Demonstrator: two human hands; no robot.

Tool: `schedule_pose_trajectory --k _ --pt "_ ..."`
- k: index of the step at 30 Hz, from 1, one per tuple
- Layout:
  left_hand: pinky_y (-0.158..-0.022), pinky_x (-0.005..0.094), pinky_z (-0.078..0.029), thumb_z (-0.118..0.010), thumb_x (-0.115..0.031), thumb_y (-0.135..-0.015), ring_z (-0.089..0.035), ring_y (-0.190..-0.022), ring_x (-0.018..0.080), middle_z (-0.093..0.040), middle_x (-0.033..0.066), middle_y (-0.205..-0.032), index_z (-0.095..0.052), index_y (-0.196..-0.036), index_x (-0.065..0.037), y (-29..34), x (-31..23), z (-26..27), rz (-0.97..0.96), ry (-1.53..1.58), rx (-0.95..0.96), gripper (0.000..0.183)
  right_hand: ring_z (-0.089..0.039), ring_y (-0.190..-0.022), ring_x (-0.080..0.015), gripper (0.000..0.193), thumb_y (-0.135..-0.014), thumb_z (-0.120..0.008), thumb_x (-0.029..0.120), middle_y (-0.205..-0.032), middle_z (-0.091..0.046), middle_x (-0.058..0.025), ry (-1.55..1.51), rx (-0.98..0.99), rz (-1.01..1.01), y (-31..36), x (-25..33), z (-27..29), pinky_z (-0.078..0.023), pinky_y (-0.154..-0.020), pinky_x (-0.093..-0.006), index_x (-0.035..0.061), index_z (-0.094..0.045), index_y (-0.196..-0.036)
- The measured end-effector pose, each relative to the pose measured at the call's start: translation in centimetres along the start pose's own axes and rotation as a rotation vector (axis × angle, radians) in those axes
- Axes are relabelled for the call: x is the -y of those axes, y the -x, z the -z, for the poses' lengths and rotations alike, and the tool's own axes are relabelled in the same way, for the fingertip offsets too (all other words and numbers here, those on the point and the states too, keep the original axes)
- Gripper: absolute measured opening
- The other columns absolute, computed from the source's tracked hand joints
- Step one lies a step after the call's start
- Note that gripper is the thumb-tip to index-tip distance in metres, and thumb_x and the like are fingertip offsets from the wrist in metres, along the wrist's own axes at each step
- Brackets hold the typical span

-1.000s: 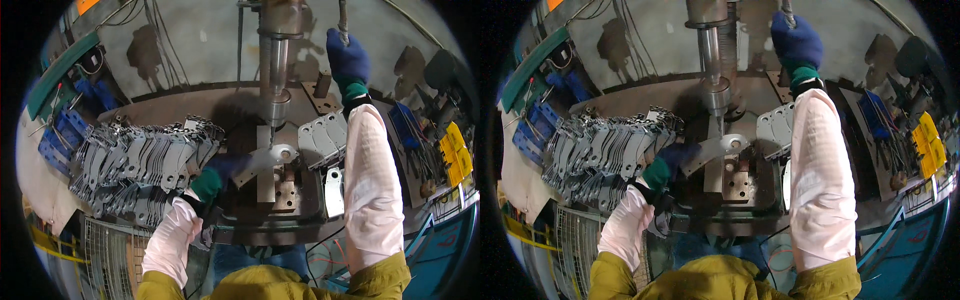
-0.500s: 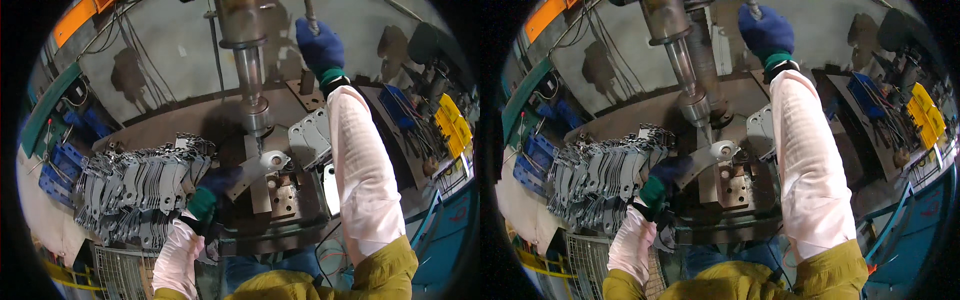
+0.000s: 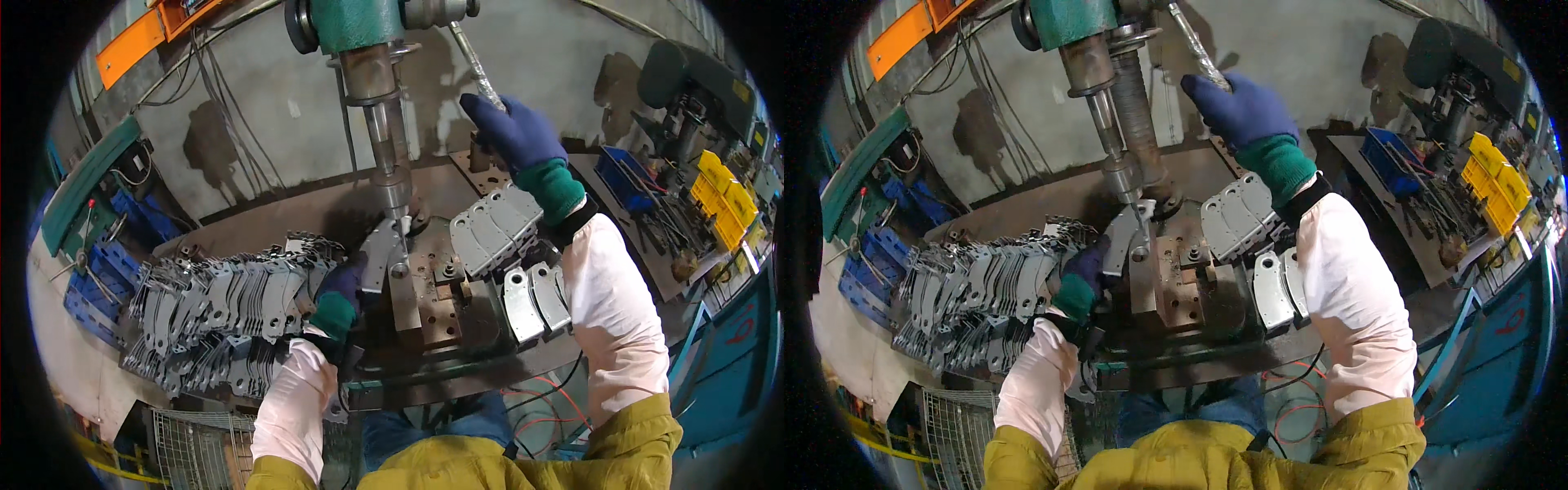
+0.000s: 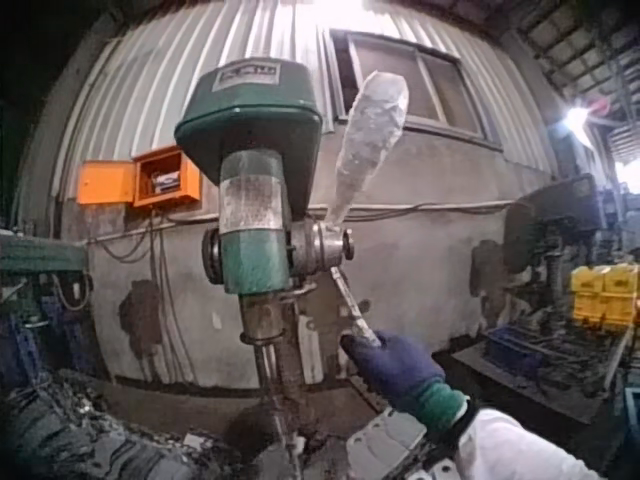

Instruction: Operating a manual punching press to process metal plates on a fabrication floor.

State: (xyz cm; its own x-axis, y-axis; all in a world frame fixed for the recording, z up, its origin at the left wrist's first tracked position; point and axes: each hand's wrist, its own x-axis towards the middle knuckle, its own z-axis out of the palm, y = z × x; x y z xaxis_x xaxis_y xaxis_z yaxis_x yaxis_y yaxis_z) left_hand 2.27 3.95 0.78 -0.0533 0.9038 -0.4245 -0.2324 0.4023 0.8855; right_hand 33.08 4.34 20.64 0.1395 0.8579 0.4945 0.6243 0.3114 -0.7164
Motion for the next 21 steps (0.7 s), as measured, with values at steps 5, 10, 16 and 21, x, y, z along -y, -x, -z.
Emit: schedule_pose_trajectory --k 5,10,16,21 --pt "-0.069 0.0368 -0.058 -0.067 -0.036 -0.097 -0.068 -0.084 0.0254 -0.070 0.0105 -0.103 -0.060 -0.127 -0.010 3.5 0.3 3.7 -0.048 0.261 0.182 0.040 -0.071 -0.089 -0.0304 0.054 -0.091 -0.070 0.045 -0.098 -0.072 -0.0163 0.173 -0.137 0.140 3.9 1.6 -0.6 -0.054 -0.079 -0.0423 0.0029 -0.061 -0.123" --pt "-0.099 0.0453 -0.053 -0.059 -0.024 -0.101 -0.063 -0.111 0.0303 -0.067 0.0132 -0.120 -0.058 -0.130 -0.007 10.3 -0.4 2.3 0.141 0.595 0.489 0.034 -0.056 -0.126 -0.0409 0.082 -0.080 -0.082 0.027 -0.142 -0.053 -0.0239 0.345 -0.354 0.869 11.8 -1.4 -1.2 -0.048 -0.101 -0.0489 0.0017 -0.045 -0.148" --pt "-0.103 0.0408 -0.051 -0.058 -0.029 -0.103 -0.067 -0.109 0.0247 -0.070 0.0151 -0.116 -0.062 -0.126 -0.002 14.2 1.8 0.2 0.263 0.415 0.557 0.036 -0.068 -0.099 -0.0436 0.075 -0.077 -0.084 0.033 -0.124 -0.064 -0.0247 0.059 0.349 0.642 18.4 0.8 -6.3 -0.057 -0.085 -0.0465 0.0025 -0.051 -0.138" --pt "-0.099 0.0362 -0.054 -0.056 -0.035 -0.104 -0.068 -0.107 0.0214 -0.071 0.0127 -0.118 -0.063 -0.127 0.000 14.3 3.4 -0.6 0.028 0.058 0.572 0.042 -0.066 -0.103 -0.0416 0.079 -0.083 -0.077 0.044 -0.121 -0.064 -0.0233 0.095 0.454 0.544 18.4 -2.9 -7.9 -0.056 -0.087 -0.0464 0.0104 -0.045 -0.147"
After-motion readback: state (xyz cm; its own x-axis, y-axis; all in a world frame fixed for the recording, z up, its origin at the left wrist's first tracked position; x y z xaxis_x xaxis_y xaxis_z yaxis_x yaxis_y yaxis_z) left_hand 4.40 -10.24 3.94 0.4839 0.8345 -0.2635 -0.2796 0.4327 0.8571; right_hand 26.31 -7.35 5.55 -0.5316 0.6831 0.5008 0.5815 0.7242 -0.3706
